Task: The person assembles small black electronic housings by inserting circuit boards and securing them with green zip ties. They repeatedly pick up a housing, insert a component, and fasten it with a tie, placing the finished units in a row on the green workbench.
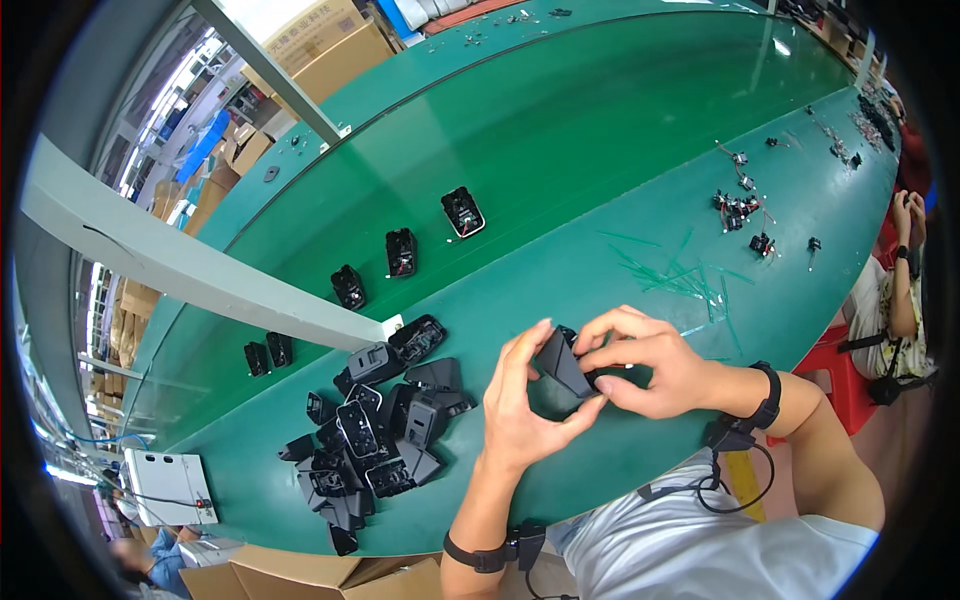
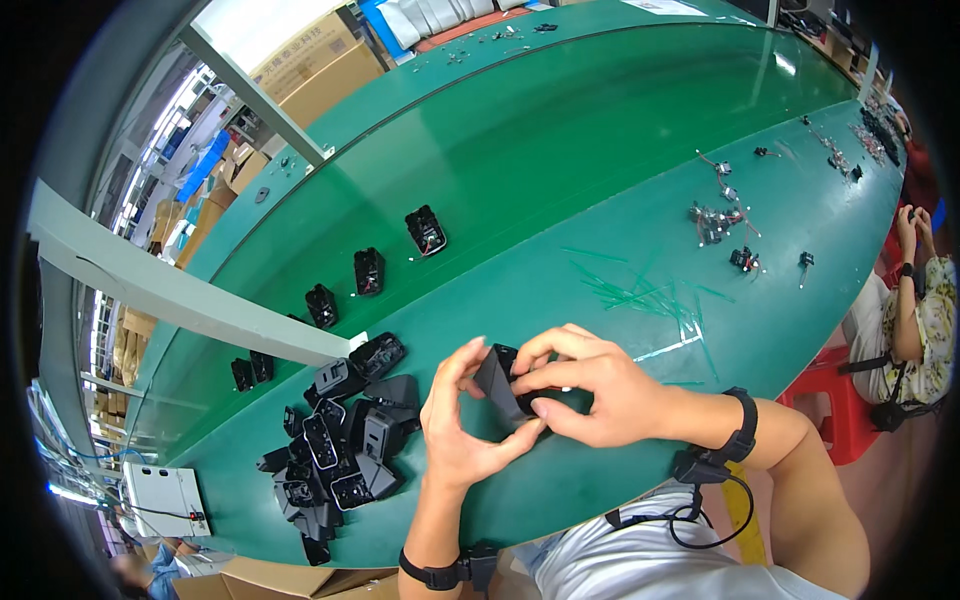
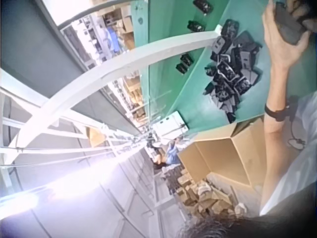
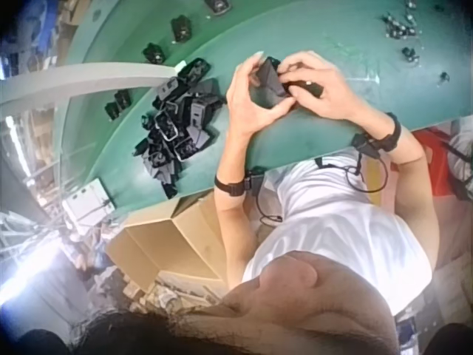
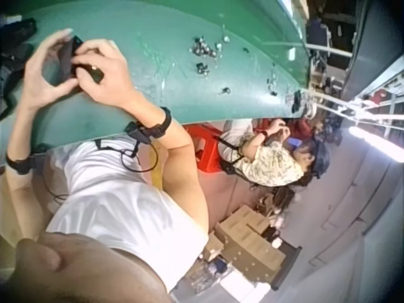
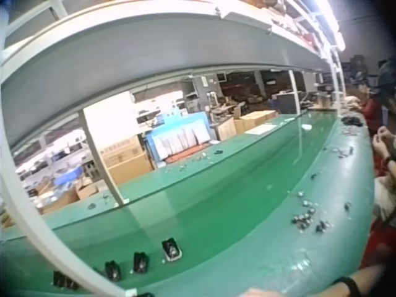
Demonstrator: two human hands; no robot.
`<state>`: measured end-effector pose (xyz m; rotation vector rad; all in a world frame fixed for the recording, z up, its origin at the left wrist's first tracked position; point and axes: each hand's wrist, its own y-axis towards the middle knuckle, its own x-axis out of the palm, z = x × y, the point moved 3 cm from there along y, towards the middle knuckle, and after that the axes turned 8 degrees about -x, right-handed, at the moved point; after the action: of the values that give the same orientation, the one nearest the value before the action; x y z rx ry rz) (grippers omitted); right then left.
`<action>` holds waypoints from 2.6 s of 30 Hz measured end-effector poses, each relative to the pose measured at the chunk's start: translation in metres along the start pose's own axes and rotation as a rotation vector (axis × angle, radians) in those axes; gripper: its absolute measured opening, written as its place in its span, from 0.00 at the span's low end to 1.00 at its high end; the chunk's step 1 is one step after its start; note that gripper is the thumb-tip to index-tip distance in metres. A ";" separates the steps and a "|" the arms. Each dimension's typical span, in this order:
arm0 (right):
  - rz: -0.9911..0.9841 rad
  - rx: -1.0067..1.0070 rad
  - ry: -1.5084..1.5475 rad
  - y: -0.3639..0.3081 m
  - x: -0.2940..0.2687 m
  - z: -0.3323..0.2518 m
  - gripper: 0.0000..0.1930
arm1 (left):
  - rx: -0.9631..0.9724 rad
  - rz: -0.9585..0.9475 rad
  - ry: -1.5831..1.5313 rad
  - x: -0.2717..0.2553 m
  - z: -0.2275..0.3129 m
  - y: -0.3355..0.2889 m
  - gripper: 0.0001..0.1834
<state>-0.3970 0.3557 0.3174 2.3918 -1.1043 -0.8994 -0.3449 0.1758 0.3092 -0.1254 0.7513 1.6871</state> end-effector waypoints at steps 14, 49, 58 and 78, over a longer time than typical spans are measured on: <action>-0.043 0.409 0.703 -0.001 0.006 0.015 0.12 | 0.045 0.083 0.057 -0.001 0.003 -0.009 0.45; -0.443 -0.070 -0.815 0.114 -0.077 0.086 0.21 | -0.613 -0.065 0.867 -0.101 -0.021 -0.024 0.32; -0.349 0.546 -0.991 -0.016 -0.241 0.079 0.19 | -0.189 -0.127 0.503 -0.084 0.036 -0.026 0.24; 0.012 0.340 0.176 0.028 -0.092 0.082 0.18 | -0.158 -0.295 -0.021 0.013 0.000 -0.015 0.38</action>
<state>-0.5132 0.4044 0.3095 2.6683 -1.2839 -0.5152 -0.3351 0.1876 0.2967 -0.3132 0.5530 1.4615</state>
